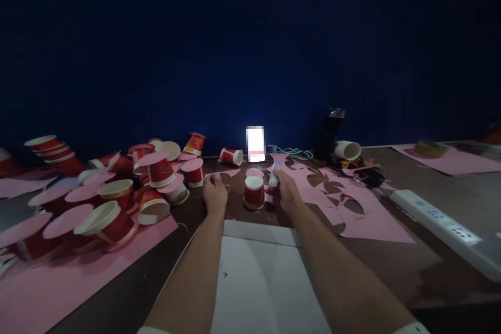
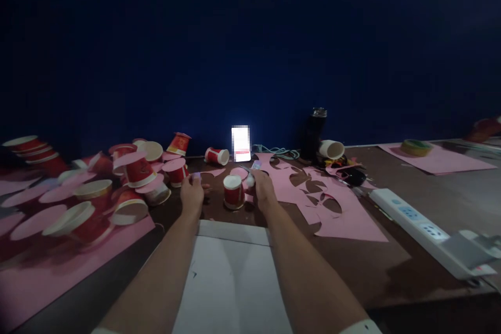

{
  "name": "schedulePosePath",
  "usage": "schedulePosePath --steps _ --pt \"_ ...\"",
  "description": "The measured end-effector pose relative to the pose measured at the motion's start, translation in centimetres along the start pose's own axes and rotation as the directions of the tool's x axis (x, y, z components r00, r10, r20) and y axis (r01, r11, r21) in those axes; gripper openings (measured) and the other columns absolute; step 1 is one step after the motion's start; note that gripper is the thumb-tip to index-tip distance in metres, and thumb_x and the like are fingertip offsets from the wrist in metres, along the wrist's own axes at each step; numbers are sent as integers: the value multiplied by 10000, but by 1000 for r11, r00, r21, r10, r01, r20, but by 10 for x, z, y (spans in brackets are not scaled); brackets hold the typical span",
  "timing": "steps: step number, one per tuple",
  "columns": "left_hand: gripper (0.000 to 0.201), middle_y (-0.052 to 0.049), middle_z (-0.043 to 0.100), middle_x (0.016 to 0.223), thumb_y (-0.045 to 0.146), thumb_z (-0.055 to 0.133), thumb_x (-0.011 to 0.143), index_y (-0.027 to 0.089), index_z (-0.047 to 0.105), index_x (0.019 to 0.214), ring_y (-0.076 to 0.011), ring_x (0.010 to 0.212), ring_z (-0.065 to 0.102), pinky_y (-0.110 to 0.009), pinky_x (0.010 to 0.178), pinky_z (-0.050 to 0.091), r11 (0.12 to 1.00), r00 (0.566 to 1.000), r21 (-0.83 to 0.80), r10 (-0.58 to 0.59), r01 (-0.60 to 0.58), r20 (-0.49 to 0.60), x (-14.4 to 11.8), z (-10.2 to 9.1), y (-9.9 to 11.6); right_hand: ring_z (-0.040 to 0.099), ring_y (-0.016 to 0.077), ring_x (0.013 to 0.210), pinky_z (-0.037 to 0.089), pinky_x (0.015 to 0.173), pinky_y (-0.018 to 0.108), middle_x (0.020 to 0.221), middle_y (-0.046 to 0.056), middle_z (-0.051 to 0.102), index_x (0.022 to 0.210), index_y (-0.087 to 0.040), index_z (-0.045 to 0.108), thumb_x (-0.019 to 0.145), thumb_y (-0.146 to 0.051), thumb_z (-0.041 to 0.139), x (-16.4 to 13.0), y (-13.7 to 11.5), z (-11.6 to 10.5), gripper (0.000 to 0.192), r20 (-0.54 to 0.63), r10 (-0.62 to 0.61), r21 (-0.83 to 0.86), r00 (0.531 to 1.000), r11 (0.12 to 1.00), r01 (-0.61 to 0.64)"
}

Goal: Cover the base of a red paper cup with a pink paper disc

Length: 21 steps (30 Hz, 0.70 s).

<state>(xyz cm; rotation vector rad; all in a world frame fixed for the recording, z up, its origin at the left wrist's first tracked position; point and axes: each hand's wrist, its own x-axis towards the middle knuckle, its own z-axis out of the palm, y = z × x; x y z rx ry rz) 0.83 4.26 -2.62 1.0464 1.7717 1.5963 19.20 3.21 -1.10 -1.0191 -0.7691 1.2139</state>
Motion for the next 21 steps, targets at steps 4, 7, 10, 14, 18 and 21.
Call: schedulePosePath --steps 4,7,10,14,18,21 --pt "353 -109 621 1031 357 364 902 136 489 1147 -105 575 622 -229 498 497 998 995 8 56 -55 -81 0 -3 0 384 80 407 475 429 240 487 -62 449 704 -189 525 709 -369 568 -2 -4 -2 184 126 202 11 971 979 -205" --pt "349 -105 625 1000 353 352 894 142 480 1141 -113 561 622 -226 455 482 1000 998 15 20 -19 -63 0 -3 2 378 74 412 498 455 254 498 -57 460 702 -177 536 711 -334 573 -5 -10 -3 161 164 282 8 945 958 -287" --pt "356 -86 643 886 387 334 891 169 476 1133 -130 477 594 -236 383 436 994 995 48 -95 95 10 0 -1 -2 401 73 427 516 484 266 530 -50 483 713 -174 543 723 -314 572 -8 -11 -2 144 208 308 31 928 946 -321" --pt "362 -51 635 745 381 317 892 170 472 1143 -135 408 552 -248 377 419 990 992 67 -123 120 32 -1 1 -5 456 96 469 538 527 297 544 -40 502 704 -187 536 728 -317 592 -8 -3 4 144 171 280 87 945 951 -297" --pt "347 -33 608 701 357 387 876 140 493 1125 -121 434 544 -233 407 420 999 997 17 -33 34 -63 -1 0 -2 552 129 589 549 612 295 611 -19 568 708 -196 550 719 -340 623 -4 10 10 161 153 216 131 964 963 -237" --pt "318 -71 625 875 308 501 829 134 518 1093 -110 548 582 -238 493 468 997 989 -40 62 -68 -136 -1 1 -3 587 131 643 528 636 257 644 -21 603 751 -200 577 702 -373 660 -2 17 12 199 202 173 133 964 970 -202"
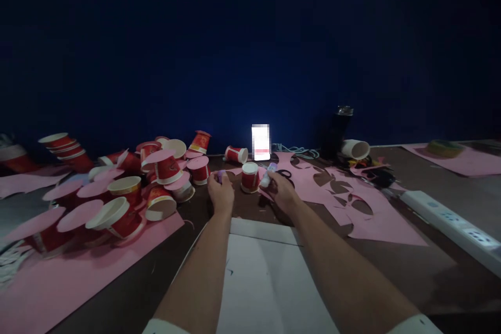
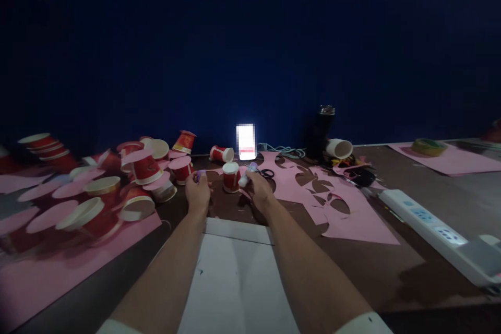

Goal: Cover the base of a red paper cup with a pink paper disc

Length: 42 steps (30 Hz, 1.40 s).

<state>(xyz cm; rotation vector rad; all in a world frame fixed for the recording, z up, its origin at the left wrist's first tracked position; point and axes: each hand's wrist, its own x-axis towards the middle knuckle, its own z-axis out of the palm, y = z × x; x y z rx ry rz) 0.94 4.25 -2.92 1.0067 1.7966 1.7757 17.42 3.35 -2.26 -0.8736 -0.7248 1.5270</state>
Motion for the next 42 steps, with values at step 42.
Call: schedulePosePath --steps 42 --pt "316 -59 686 1065 211 610 770 200 602 1086 -182 969 634 -313 886 466 943 679 -45 271 -331 683 -28 1 -1 610 137 714 498 605 236 815 19 660 842 -205 601 661 -520 703 1 2 -8 377 -111 -280 -266 954 933 243"
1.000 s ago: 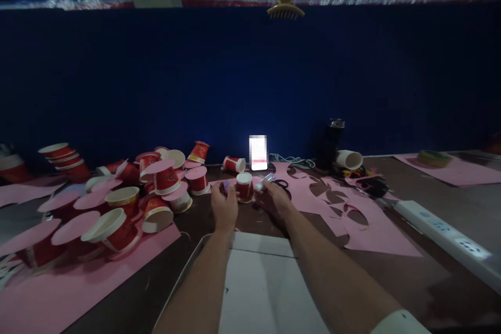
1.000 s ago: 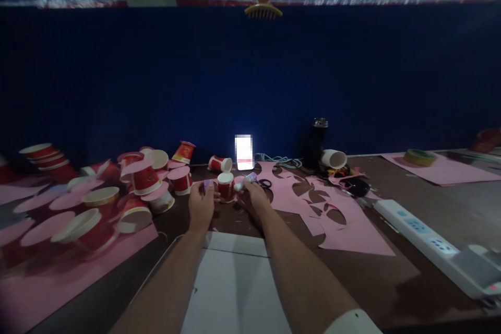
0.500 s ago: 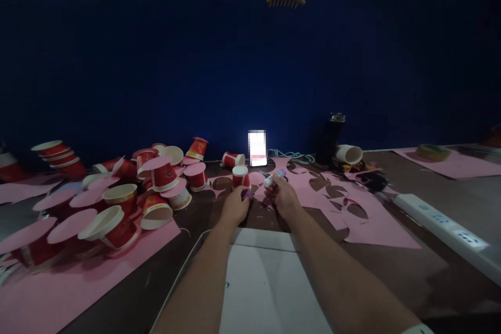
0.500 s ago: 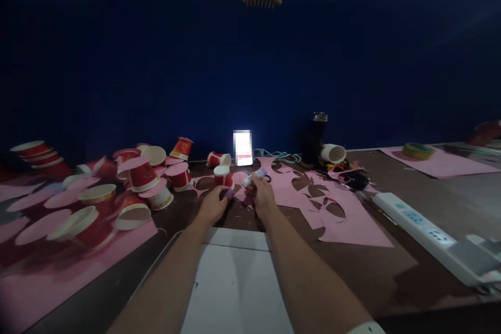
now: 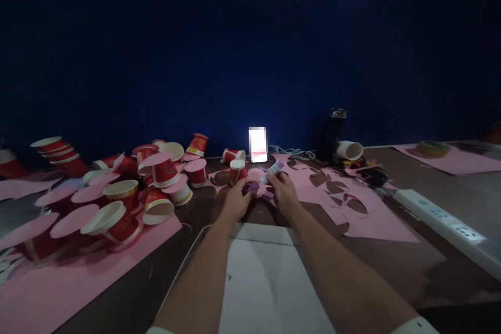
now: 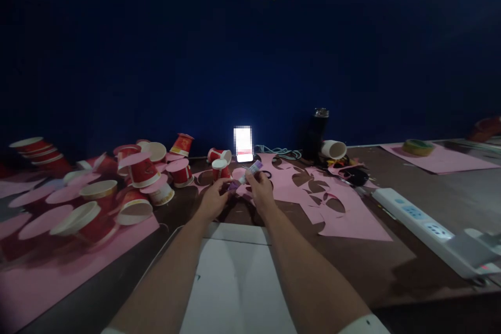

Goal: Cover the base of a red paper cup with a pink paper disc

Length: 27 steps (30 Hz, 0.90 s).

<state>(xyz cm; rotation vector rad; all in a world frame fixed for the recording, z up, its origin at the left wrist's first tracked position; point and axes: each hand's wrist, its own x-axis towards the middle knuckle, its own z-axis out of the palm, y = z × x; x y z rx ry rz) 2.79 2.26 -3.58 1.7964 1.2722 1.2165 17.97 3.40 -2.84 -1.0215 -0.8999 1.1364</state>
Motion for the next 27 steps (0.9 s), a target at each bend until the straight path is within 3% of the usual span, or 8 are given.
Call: schedulePosePath --steps 10,27 --pt "313 -87 695 1052 224 617 777 171 629 1085 -206 966 635 -337 874 475 997 999 77 -30 30 9 -2 -2 7 585 159 738 480 672 275 826 23 665 870 -191 638 694 -460 685 -5 0 2 325 36 -187 -218 982 957 190" --pt "307 -92 700 1030 206 622 773 160 631 1077 -208 943 639 -339 859 477 996 999 74 -52 51 9 -3 -3 10 606 166 782 480 721 290 886 29 679 943 -187 649 713 -438 680 -7 0 4 342 77 -175 -234 981 954 189"
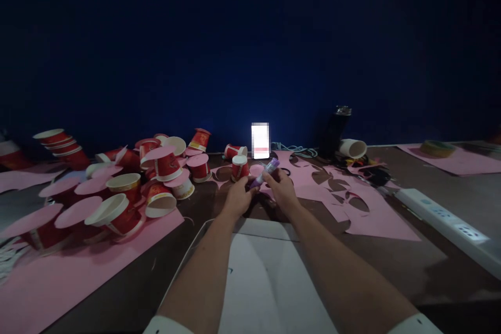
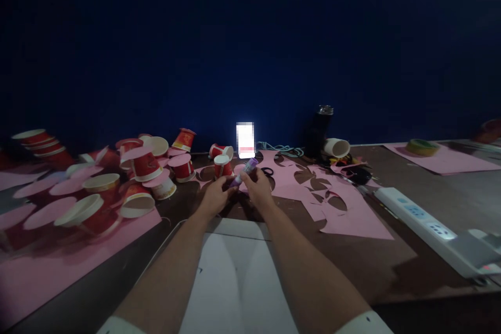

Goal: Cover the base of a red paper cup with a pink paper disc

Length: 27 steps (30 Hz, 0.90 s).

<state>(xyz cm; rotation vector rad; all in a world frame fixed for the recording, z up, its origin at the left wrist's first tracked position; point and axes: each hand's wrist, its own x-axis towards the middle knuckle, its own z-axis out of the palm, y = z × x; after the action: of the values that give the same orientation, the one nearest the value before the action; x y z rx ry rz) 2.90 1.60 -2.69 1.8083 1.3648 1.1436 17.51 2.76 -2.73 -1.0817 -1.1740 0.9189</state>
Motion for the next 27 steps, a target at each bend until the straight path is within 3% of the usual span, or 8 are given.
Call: schedulePosePath --steps 9,15,21,27 --pt "264 -70 715 986 223 666 742 163 662 999 -195 890 654 -307 817 492 999 1000 -48 -14 13 -17 2 0 0 620 170 761 486 672 277 866 37 691 884 -182 669 668 -430 719 7 8 -3 333 35 104 10 994 995 -104" --pt "246 -57 726 950 163 658 723 161 685 968 -193 855 660 -294 795 496 998 998 -34 -56 56 -10 0 -1 3 609 158 680 490 604 262 785 24 688 851 -189 683 663 -414 724 5 7 -5 297 87 103 -62 991 993 -98" --pt "217 -55 730 929 163 656 723 162 690 938 -190 843 663 -284 777 498 998 998 -29 -64 64 -21 0 0 4 585 134 569 454 483 225 710 11 680 779 -190 678 653 -339 739 4 4 -3 204 162 168 33 972 984 -176" --pt "210 -62 730 921 164 666 720 149 693 928 -195 857 659 -279 778 489 996 996 -8 -87 86 -35 -1 -1 8 606 135 605 485 513 227 740 3 686 791 -199 679 655 -329 742 5 5 -2 198 185 186 26 965 981 -194"
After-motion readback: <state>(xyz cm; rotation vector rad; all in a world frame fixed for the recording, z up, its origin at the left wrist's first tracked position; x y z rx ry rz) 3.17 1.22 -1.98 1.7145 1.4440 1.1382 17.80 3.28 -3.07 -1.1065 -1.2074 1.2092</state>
